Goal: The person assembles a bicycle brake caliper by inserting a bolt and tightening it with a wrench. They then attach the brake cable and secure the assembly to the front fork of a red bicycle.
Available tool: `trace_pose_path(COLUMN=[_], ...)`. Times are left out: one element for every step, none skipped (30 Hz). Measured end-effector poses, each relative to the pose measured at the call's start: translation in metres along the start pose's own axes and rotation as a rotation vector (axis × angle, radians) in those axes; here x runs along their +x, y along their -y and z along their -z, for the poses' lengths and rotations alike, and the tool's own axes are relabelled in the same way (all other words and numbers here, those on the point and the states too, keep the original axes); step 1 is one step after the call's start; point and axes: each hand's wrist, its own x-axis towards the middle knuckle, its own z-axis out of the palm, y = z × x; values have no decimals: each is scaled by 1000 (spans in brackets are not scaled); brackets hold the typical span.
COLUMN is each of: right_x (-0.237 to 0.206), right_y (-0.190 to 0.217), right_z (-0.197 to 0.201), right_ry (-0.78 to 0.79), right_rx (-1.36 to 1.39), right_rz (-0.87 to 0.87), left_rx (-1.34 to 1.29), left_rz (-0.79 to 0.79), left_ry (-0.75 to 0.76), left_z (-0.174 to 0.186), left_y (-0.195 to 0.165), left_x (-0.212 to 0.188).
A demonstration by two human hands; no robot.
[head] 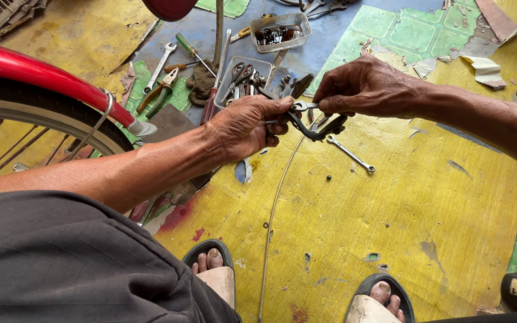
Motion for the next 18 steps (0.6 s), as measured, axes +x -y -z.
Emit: trace_pose_path(right_x=[0,0,0,0,0,-1,-1,-1,-1,-2,-2,-2,-3,-3,-3,-3,-3,-3], right_y=[-1,-2,-2,-3,-3,-3,-3,-4,-4,-4,-4,-3,-3,-3,-2,-2,-1,-1], right_z=[0,1,1,1,1,0,0,0,0,0,0,1,1,1,2,2,1,2], right_ry=[3,1,-1,-3,2,6,12,16,20,25,37,48,58,64,70,76,74,72], right_rx=[10,-12,-34,-56,-46,-35,-24,-29,-34,-39,-17,5,27,37,47,58,45,30], right_rz=[4,9,14,19,39,58,77,53,28,3,-3,-8,-13,-5,4,11,-1,-12], left_rx=[-2,-3,-5,-2,1,4,8,13,18,14,10,6,-8,-21,-35,-35,-36,-36], left_rz=[4,9,13,18,23,30,34,37,40,46,53,59,63,67,72,74,75,76], left_ry=[3,6,10,15,20,27,34,41,49,52,54,57,66,75,85,69,53,38], left_z=[0,0,0,0,0,0,0,0,0,-1,-1,-1,-1,-1,0,0,1,1], left_y=[0,0,0,0,0,0,0,0,0,1,1,1,1,1,1,1,1,1], left_x=[0,0,0,0,-1,-1,-1,-1,-1,-1,-1,-1,-1,-2,-2,-2,-3,-3])
